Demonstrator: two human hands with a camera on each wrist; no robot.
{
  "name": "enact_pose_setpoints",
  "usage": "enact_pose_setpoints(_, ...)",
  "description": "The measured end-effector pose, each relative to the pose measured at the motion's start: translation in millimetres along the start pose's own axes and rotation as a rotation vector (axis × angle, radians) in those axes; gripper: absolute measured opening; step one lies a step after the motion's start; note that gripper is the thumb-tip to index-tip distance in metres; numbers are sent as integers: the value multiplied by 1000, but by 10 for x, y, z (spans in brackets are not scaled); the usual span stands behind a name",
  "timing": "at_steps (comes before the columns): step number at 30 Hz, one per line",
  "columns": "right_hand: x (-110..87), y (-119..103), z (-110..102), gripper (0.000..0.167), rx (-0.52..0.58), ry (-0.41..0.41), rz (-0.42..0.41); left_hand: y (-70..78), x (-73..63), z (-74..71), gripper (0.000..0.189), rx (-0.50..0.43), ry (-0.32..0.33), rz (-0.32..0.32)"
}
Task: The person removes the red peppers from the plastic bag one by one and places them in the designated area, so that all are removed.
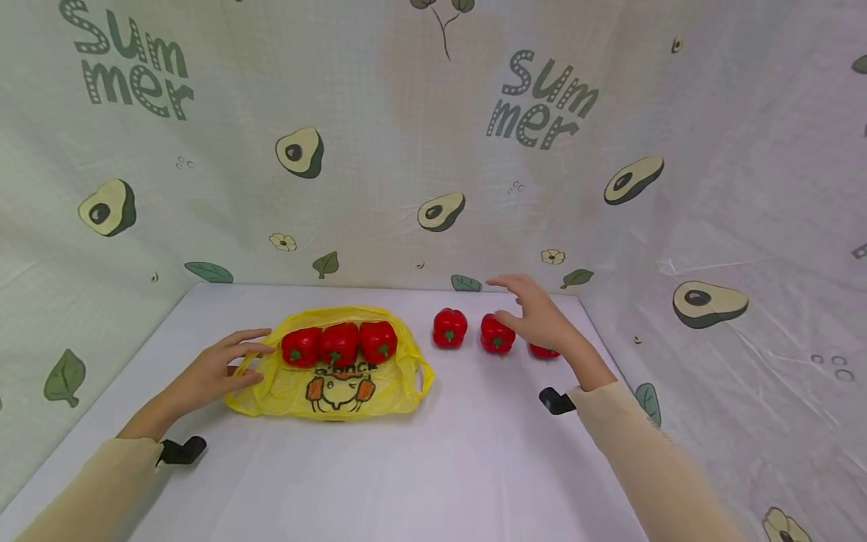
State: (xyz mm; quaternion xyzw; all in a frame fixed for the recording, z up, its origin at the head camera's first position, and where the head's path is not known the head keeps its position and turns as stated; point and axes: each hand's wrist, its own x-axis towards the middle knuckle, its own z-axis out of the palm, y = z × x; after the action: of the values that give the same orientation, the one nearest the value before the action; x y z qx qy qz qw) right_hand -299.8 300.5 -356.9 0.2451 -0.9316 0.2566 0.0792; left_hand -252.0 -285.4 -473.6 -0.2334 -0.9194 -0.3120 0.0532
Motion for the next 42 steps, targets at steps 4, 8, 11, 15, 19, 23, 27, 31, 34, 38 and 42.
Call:
enact_pose_setpoints(4,83,-262,105,63,63,-6,-71,8,5,-2,46,-16,-3,1)
enact_pose_setpoints(8,165,-509,212,60,105,-31,-144,19,20,0,46,-18,0,5)
enact_pose_setpoints(11,228,-658,306,60,136,-63,-175,34,29,2,46,-17,3,9)
enact_pose_setpoints(15,301,-799,452,58,154,-101,-191,63,38,6,46,-21,-1,13)
enact_pose_setpoints(19,366,-919,604,57,172,-143,-213,82,37,8,46,-21,-4,9)
enact_pose_setpoints(23,434,-1016,760,55,193,-185,-245,95,41,11,46,-14,-6,9)
enact_pose_setpoints(27,520,-1072,921,53,214,-236,-261,115,62,14,46,-11,-7,18)
enact_pose_setpoints(31,618,-1095,1093,53,239,-318,-260,110,67,22,45,-5,0,23)
enact_pose_setpoints(34,682,-1076,1209,54,225,-364,-251,100,68,38,45,-11,0,25)
enact_pose_setpoints(38,752,-1025,1327,54,171,-380,-234,93,59,52,45,-17,-9,26)
enact_pose_setpoints(42,828,-980,1417,54,102,-378,-210,91,51,31,46,-13,-5,22)
